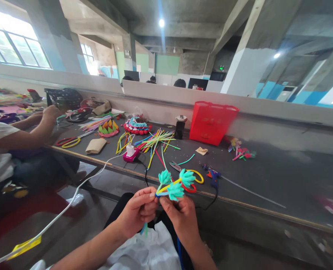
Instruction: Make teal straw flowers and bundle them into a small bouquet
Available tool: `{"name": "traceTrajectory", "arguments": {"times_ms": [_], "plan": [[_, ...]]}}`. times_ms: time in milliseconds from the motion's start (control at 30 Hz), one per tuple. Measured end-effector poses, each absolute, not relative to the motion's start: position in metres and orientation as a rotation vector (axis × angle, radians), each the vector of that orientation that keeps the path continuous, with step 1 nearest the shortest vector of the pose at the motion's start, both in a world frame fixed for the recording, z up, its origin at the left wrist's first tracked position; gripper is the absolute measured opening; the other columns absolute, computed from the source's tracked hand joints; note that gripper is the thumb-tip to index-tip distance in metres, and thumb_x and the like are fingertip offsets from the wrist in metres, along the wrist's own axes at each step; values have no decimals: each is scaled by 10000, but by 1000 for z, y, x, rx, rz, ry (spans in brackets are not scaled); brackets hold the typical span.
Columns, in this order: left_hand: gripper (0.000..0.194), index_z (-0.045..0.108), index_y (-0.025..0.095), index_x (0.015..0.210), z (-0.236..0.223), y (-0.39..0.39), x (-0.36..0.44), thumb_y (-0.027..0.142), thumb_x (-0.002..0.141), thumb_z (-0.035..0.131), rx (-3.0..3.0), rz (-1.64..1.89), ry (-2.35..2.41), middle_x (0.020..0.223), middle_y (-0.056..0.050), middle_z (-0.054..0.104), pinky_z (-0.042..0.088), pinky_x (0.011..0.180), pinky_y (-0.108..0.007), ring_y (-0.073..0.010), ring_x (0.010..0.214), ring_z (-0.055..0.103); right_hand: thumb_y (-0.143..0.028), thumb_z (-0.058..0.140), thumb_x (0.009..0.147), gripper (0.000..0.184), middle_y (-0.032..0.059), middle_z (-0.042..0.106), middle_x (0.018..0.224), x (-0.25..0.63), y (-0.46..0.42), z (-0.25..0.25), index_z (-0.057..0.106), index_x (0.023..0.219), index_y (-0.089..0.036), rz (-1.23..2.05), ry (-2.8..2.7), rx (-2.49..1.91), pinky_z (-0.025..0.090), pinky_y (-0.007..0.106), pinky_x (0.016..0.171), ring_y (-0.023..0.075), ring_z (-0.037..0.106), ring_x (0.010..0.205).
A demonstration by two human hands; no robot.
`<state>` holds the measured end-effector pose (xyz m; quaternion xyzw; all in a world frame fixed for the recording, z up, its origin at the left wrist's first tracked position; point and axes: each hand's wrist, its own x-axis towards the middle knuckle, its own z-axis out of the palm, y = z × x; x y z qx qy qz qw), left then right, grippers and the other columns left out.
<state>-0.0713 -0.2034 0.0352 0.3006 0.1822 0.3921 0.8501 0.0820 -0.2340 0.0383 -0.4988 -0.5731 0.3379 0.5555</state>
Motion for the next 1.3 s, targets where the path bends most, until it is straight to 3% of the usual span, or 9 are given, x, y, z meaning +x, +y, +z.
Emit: {"name": "traceTrajectory", "arguments": {"times_ms": [100,233,367,500,567,767,967,1300], "plan": [[208,532,149,719,37,-200,-75,259,784,696,642,755,345,512,118,211,114,368,-144,-18,410,88,-399,656,823,376,-65,382,495,85,-230,41,491,554,-195,869,-1384,-1144,285,210,426,81,323,454],[220,510,164,750,38,-200,-74,297,813,674,746,783,464,530,102,278,141,372,-148,-27,410,187,-374,664,823,270,-35,543,547,87,-226,42,623,639,-180,716,-1438,-1199,394,224,518,114,478,521],[216,572,162,887,33,-204,-68,378,892,585,1166,1021,733,623,47,480,300,402,-174,-58,449,383,-354,656,837,219,-7,679,642,86,-224,42,693,703,-185,590,-1460,-1231,483,252,654,160,614,623],[181,602,192,1075,27,-205,-68,252,907,575,1817,1355,932,892,-43,633,500,678,-251,-146,773,605,-370,657,840,199,14,740,723,83,-224,41,740,783,-199,512,-1479,-1274,516,283,726,200,678,699],[192,604,202,1095,26,-204,-70,181,913,546,2060,1459,946,944,-61,641,507,724,-259,-158,837,622,-386,655,841,213,18,746,723,82,-224,40,745,780,-203,484,-1479,-1285,526,292,720,205,685,693],[199,612,180,1078,27,-197,-75,130,909,517,2413,1546,976,865,-78,678,495,652,-251,-160,739,635,-363,643,864,184,34,783,845,78,-224,38,760,876,-222,391,-1529,-1272,543,304,753,225,729,792],[172,613,156,1045,29,-198,-78,133,928,489,2382,1455,938,749,-50,622,441,561,-224,-135,618,578,-338,642,872,167,34,780,797,80,-223,40,746,813,-223,207,-1615,-1225,547,290,687,215,730,721],[150,631,177,896,39,-197,-80,182,946,490,2131,1322,821,733,-36,612,414,593,-232,-133,643,551,-306,645,873,109,-5,767,766,86,-224,51,741,835,-271,257,-1687,-1180,557,287,691,190,713,690]]}}
